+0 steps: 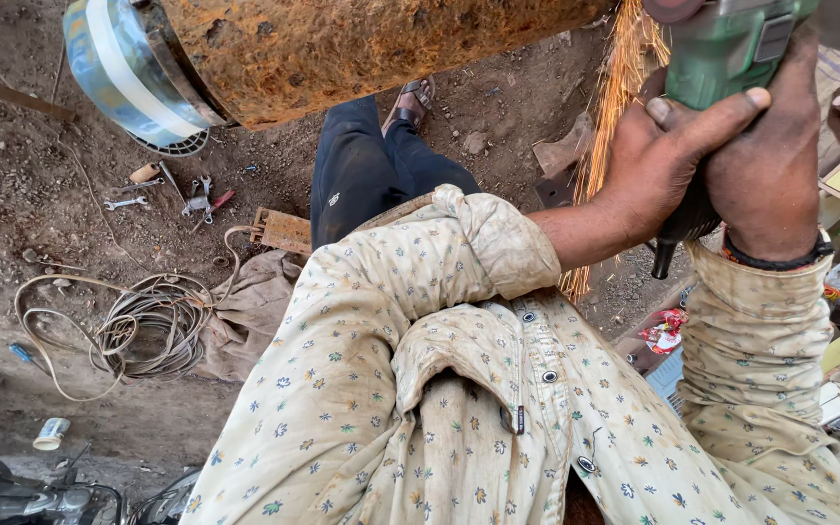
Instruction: The person holds an angle grinder with both hands and grinds the surface of a large rusty metal pipe, producing sparks as the disc removes rust. Near the end the person briefly repositions the pipe and resumes grinding it.
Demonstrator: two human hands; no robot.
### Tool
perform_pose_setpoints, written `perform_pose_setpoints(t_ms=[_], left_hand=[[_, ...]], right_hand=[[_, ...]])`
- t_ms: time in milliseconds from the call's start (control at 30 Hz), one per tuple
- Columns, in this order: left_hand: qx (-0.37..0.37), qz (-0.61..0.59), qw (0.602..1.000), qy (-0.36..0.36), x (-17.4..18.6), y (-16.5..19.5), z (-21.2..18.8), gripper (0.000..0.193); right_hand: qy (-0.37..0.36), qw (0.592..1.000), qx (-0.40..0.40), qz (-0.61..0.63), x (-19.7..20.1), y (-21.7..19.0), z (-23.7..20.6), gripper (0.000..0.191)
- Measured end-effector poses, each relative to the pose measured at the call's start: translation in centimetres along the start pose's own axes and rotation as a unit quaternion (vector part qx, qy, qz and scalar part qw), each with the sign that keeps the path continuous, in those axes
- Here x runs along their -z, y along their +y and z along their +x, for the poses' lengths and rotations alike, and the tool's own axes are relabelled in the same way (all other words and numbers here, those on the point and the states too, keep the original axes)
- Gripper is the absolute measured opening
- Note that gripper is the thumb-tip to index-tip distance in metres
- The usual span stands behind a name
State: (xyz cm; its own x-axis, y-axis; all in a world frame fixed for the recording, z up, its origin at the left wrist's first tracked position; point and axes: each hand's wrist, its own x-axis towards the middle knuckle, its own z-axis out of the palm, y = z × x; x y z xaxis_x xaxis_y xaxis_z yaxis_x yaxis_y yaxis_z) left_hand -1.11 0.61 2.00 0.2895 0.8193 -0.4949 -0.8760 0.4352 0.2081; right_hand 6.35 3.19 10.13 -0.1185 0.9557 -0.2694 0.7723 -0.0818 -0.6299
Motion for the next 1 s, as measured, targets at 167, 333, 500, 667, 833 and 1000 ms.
perform_pose_setpoints(t_ms=[167, 333, 500, 667, 833, 1000], left_hand=[[-0.004, 0.020, 1.000, -0.003, 0.0, -0.1, 0.2, 0.051], [0.022, 0.016, 1.000, -0.010, 0.0, -0.4, 0.2, 0.045], [-0.014, 0.025, 1.000, 0.006, -0.1, 0.0, 0.3, 0.048], [-0.004, 0.026, 1.000, -0.012, -0.2, 0.6, 0.3, 0.048], [-0.004, 0.006, 1.000, -0.013, -0.4, 1.1, 0.1, 0.045], [-0.027, 0.022, 0.999, 0.000, -0.4, 0.9, 0.3, 0.043]], right_hand=[[0.005, 0.999, 0.015, -0.051, 0.3, 0.0, 0.2, 0.069], [-0.002, 1.000, -0.002, -0.024, 0.4, 0.2, 0.1, 0.056], [-0.003, 0.999, 0.019, -0.037, 0.3, 0.2, 0.4, 0.061], [-0.001, 0.999, 0.017, -0.028, 0.2, -0.4, 0.5, 0.058], [-0.008, 1.000, -0.006, 0.000, 0.2, -0.5, 0.5, 0.059], [-0.004, 0.999, 0.012, -0.031, 0.3, -0.3, 0.2, 0.062]])
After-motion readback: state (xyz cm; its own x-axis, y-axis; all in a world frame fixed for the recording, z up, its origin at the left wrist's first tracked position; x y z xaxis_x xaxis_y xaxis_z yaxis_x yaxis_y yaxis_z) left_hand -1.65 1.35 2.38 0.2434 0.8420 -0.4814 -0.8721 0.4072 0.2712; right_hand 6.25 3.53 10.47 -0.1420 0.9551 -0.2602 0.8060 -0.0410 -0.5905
